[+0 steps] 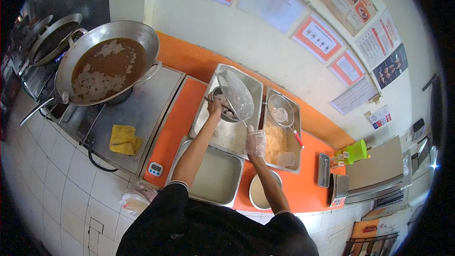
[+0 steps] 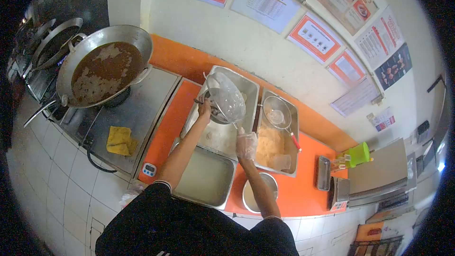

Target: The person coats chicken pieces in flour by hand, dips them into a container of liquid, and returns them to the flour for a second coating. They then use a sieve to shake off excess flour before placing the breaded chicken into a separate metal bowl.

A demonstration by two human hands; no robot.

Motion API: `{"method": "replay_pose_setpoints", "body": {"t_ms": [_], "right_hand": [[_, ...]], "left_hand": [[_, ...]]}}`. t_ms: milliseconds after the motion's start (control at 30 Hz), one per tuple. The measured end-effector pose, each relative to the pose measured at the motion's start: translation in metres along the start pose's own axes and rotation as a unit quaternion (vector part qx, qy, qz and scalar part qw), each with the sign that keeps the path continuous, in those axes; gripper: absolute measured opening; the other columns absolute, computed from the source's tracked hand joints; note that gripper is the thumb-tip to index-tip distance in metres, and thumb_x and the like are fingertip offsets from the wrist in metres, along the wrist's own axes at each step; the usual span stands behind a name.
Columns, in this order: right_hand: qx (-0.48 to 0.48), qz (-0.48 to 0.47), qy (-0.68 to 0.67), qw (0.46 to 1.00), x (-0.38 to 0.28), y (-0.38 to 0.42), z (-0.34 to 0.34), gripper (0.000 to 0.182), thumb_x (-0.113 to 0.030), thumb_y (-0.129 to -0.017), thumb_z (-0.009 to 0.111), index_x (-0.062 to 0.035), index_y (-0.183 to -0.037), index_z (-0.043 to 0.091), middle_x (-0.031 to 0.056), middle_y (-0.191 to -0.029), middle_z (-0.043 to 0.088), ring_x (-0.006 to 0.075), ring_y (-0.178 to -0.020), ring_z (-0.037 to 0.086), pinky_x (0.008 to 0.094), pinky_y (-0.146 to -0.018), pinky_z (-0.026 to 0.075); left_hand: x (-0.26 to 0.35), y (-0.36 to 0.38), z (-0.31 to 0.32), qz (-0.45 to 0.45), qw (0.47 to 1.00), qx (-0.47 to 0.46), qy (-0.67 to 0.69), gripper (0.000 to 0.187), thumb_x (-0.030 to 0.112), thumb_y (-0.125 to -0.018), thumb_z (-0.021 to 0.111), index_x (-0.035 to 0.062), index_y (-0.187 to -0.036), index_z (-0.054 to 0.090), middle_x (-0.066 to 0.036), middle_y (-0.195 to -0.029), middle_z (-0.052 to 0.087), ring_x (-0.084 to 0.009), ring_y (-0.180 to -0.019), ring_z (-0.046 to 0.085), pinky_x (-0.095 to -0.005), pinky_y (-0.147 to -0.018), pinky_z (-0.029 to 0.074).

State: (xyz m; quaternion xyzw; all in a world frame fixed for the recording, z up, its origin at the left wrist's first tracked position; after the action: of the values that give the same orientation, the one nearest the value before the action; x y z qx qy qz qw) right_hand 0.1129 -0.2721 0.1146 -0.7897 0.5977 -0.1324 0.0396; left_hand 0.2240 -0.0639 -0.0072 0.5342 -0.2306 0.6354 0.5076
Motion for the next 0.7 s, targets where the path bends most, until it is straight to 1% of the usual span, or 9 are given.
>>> {"method": "replay_pose_setpoints", "body": {"t_ms": [67, 167, 200, 300, 500, 533, 633, 667, 700], "right_hand": [[0.018, -0.003, 0.019, 1.000, 0.005, -0.006, -0.015, 0.015, -0.018, -0.085, 0.050, -0.0045, -0.086, 0.055, 0.0211, -0.074, 0.056, 0.0345, -0.072, 0.060, 0.0434, -0.060, 0.047], [0.086, 0.002, -0.015, 0.996, 0.023, -0.019, -0.035, 0.010, -0.012, -0.083, 0.049, -0.0073, -0.091, 0.053, 0.0200, -0.072, 0.056, 0.0329, -0.069, 0.060, 0.0437, -0.056, 0.046], [0.060, -0.033, 0.064, 0.996, 0.020, -0.019, -0.051, 0.012, -0.014, -0.082, 0.051, -0.0050, -0.089, 0.053, 0.0200, -0.070, 0.055, 0.0344, -0.066, 0.058, 0.0451, -0.055, 0.045], [0.107, -0.048, 0.035, 0.992, 0.037, -0.029, -0.055, 0.014, -0.014, -0.080, 0.053, -0.0042, -0.090, 0.052, 0.0201, -0.068, 0.054, 0.0364, -0.064, 0.057, 0.0460, -0.055, 0.045], [0.128, -0.072, -0.119, 0.982, 0.050, -0.048, -0.058, 0.017, -0.013, -0.080, 0.054, -0.0032, -0.094, 0.054, 0.0228, -0.076, 0.060, 0.0352, -0.070, 0.060, 0.0443, -0.060, 0.046], [0.136, -0.089, -0.135, 0.978, 0.054, -0.056, -0.049, 0.018, -0.014, -0.080, 0.054, -0.0029, -0.095, 0.055, 0.0226, -0.077, 0.060, 0.0342, -0.070, 0.061, 0.0438, -0.060, 0.046], [0.035, -0.027, -0.326, 0.944, 0.086, -0.088, 0.008, 0.023, -0.018, -0.081, 0.056, -0.0021, -0.098, 0.055, 0.0174, -0.077, 0.061, 0.0295, -0.069, 0.060, 0.0420, -0.061, 0.046], [0.016, -0.014, -0.378, 0.925, 0.091, -0.099, 0.027, 0.024, -0.018, -0.081, 0.056, -0.0020, -0.099, 0.055, 0.0154, -0.077, 0.062, 0.0278, -0.069, 0.060, 0.0411, -0.061, 0.046], [0.020, -0.011, -0.415, 0.910, 0.093, -0.114, 0.041, 0.024, -0.018, -0.082, 0.055, -0.0021, -0.100, 0.055, 0.0130, -0.078, 0.062, 0.0261, -0.068, 0.059, 0.0398, -0.061, 0.046]], "left_hand": [[0.004, 0.009, 0.013, 0.025, 0.993, 0.114, 0.026, 0.036, 0.027, -0.093, 0.039, 0.0206, -0.128, 0.041, -0.018, -0.123, 0.050, -0.0349, -0.110, 0.051, -0.0421, -0.091, 0.041], [-0.006, -0.012, 0.021, -0.028, 0.986, 0.074, 0.146, 0.035, 0.028, -0.093, 0.038, 0.0221, -0.127, 0.041, -0.018, -0.122, 0.050, -0.0340, -0.109, 0.051, -0.0416, -0.089, 0.042], [-0.002, -0.010, 0.023, -0.022, 0.989, 0.075, 0.123, 0.037, 0.030, -0.092, 0.039, 0.0240, -0.129, 0.041, -0.018, -0.122, 0.050, -0.0331, -0.107, 0.052, -0.0412, -0.088, 0.042], [0.017, 0.003, 0.025, -0.010, 0.989, 0.041, 0.144, 0.038, 0.030, -0.092, 0.040, 0.0248, -0.130, 0.040, -0.016, -0.123, 0.050, -0.0316, -0.105, 0.053, -0.0409, -0.086, 0.043], [0.013, 0.013, -0.001, 0.008, 0.982, 0.028, 0.186, 0.044, 0.028, -0.091, 0.045, 0.0146, -0.132, 0.038, -0.012, -0.132, 0.041, -0.0256, -0.117, 0.043, -0.0400, -0.096, 0.034], [0.005, 0.006, -0.008, 0.032, 0.976, -0.021, 0.213, 0.049, 0.028, -0.089, 0.047, 0.0103, -0.133, 0.036, -0.011, -0.135, 0.038, -0.0247, -0.122, 0.037, -0.0396, -0.101, 0.028], [0.003, 0.018, -0.035, -0.012, 0.967, -0.003, 0.253, 0.051, 0.022, -0.090, 0.043, 0.0154, -0.139, 0.028, -0.010, -0.134, 0.040, -0.0244, -0.122, 0.040, -0.0417, -0.098, 0.037], [-0.007, 0.007, -0.044, 0.042, 0.974, -0.051, 0.215, 0.052, 0.025, -0.086, 0.050, 0.0100, -0.133, 0.036, -0.009, -0.130, 0.043, -0.0245, -0.120, 0.039, -0.0376, -0.101, 0.029], [-0.011, 0.006, -0.055, 0.043, 0.971, -0.059, 0.226, 0.051, 0.024, -0.085, 0.050, 0.0101, -0.133, 0.037, -0.009, -0.128, 0.044, -0.0246, -0.118, 0.041, -0.0376, -0.100, 0.031]]}}
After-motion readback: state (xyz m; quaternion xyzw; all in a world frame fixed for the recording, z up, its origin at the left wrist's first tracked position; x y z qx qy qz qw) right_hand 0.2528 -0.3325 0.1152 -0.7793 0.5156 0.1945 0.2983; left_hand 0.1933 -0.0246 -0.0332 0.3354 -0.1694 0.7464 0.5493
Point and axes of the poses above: each hand's wrist, its own y-axis away from the middle knuckle, its own z-axis out of the palm, x = y × z, the point moved 5 cm from there along -y, towards the middle knuckle
